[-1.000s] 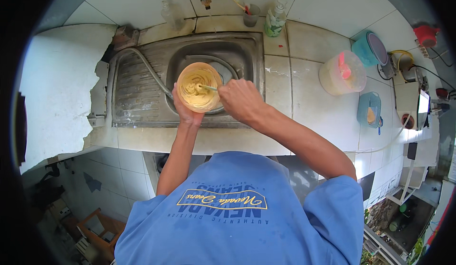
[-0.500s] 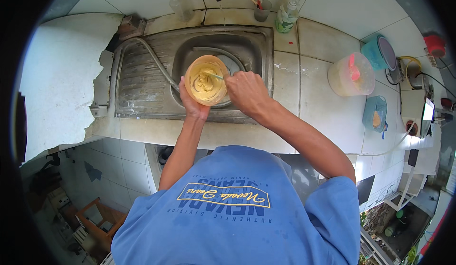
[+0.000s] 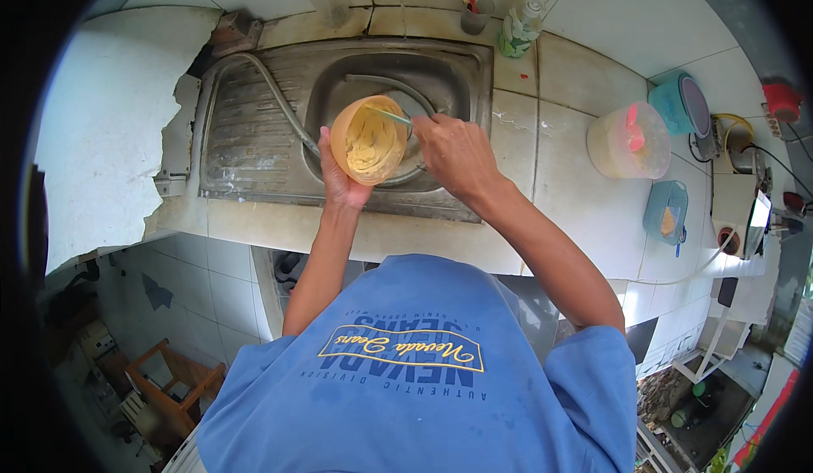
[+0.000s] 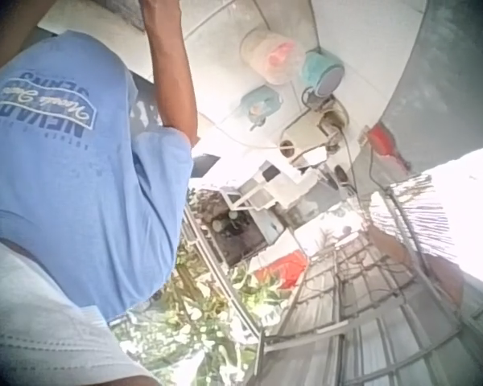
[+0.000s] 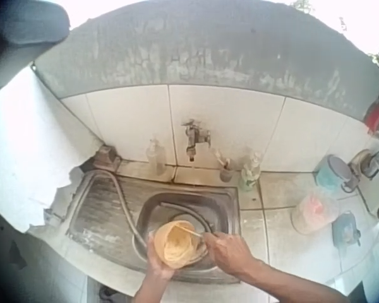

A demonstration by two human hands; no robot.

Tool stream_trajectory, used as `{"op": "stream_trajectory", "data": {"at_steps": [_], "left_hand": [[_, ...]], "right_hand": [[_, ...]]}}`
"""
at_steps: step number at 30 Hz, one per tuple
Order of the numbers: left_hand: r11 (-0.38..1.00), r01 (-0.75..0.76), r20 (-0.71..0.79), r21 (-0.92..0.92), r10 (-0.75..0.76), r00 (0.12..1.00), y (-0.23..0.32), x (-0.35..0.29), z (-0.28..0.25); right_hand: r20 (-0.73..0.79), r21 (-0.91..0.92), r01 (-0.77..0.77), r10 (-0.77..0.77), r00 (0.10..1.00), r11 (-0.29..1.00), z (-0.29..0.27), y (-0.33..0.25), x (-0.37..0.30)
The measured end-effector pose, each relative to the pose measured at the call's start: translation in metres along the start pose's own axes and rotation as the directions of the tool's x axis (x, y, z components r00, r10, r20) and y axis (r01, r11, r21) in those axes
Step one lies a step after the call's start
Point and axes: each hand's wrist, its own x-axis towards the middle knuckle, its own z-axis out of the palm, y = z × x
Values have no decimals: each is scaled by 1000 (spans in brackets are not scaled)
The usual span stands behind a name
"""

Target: Mixing dental alginate powder with water in a rubber bowl to prepare for a dental impression.

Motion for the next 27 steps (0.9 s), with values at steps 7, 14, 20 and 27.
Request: {"op": "stream_trajectory", "data": {"at_steps": [7,14,20,27], "left_hand": [[989,35,26,-145,-31,999,-13,5,-4],[975,67,62,-210,-55,997,-11,12,4],[965,110,178,-238,-68,982,-3,10,14],[963,142,196,-228,-97,976,0,-8,36]], "right_hand": [[393,118,-350,280,876,929,7,-16,-31],[239,957,-153,-366,899,248,-121,-94,-48],[-217,884,-5,-421,881,-468,-126,-149,-70],[-29,364,45,-37,999,930,-91,-52,-56]]}}
